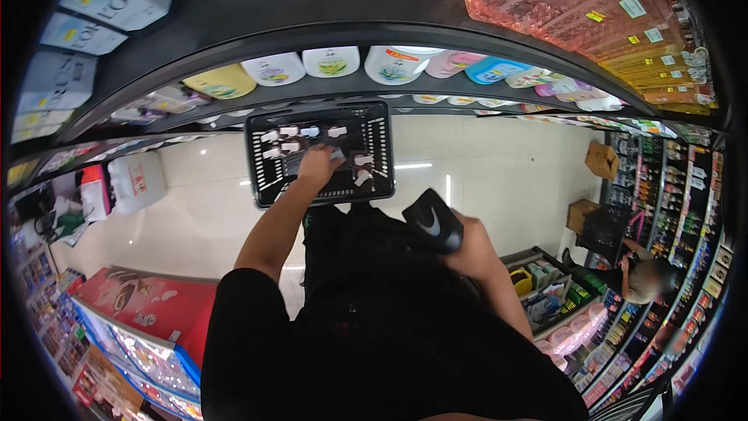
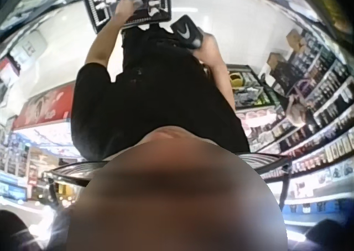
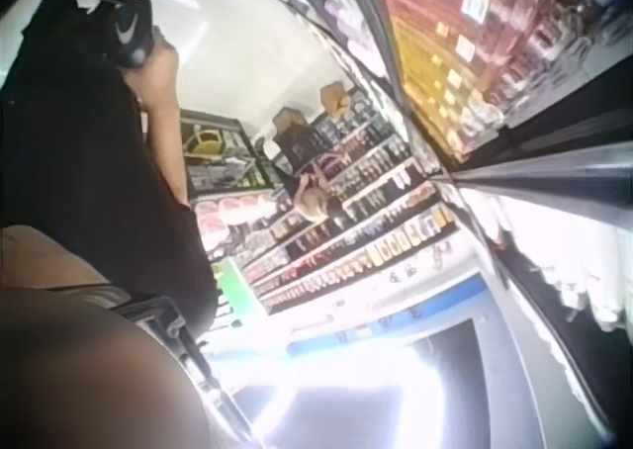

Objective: Scanning various toiletries and coffee syrups and placing them into a shopping basket.

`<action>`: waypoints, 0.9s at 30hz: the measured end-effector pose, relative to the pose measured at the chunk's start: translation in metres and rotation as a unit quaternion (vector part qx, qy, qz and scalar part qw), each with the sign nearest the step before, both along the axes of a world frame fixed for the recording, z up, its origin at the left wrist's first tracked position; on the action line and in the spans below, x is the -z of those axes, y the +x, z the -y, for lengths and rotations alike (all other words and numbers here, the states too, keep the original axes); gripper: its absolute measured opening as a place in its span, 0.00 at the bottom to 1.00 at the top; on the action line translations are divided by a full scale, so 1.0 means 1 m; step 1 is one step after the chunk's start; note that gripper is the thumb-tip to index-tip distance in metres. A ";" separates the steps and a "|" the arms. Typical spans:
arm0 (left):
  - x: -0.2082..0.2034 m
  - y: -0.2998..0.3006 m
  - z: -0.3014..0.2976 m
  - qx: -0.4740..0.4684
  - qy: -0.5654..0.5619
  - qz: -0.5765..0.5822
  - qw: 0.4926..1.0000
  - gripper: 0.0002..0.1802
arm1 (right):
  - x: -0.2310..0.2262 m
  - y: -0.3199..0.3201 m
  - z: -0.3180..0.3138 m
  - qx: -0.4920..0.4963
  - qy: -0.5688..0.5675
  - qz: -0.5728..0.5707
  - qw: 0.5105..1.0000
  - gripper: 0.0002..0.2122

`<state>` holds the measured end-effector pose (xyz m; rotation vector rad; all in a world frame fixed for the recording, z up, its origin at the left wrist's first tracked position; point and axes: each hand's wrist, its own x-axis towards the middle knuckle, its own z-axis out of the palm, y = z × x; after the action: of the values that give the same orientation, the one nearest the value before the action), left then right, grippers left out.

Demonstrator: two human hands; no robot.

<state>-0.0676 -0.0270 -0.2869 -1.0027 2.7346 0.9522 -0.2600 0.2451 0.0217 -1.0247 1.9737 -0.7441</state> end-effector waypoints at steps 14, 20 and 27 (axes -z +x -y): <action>-0.297 0.013 0.027 -0.316 0.367 -0.405 0.776 0.20 | 0.013 0.015 0.085 0.033 -0.189 0.305 0.933 0.29; -0.300 -0.021 -0.081 -0.403 0.509 -0.466 0.601 0.28 | 0.010 0.041 0.074 0.116 -0.224 0.151 0.956 0.25; -0.287 0.004 -0.079 -0.336 0.645 -0.471 0.499 0.42 | -0.033 0.032 0.063 -0.089 -0.264 0.103 0.955 0.28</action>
<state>-0.0640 0.0516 -0.0004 -1.1402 0.5995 3.5097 -0.2284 0.1818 0.0551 -1.3498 1.5070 -1.2602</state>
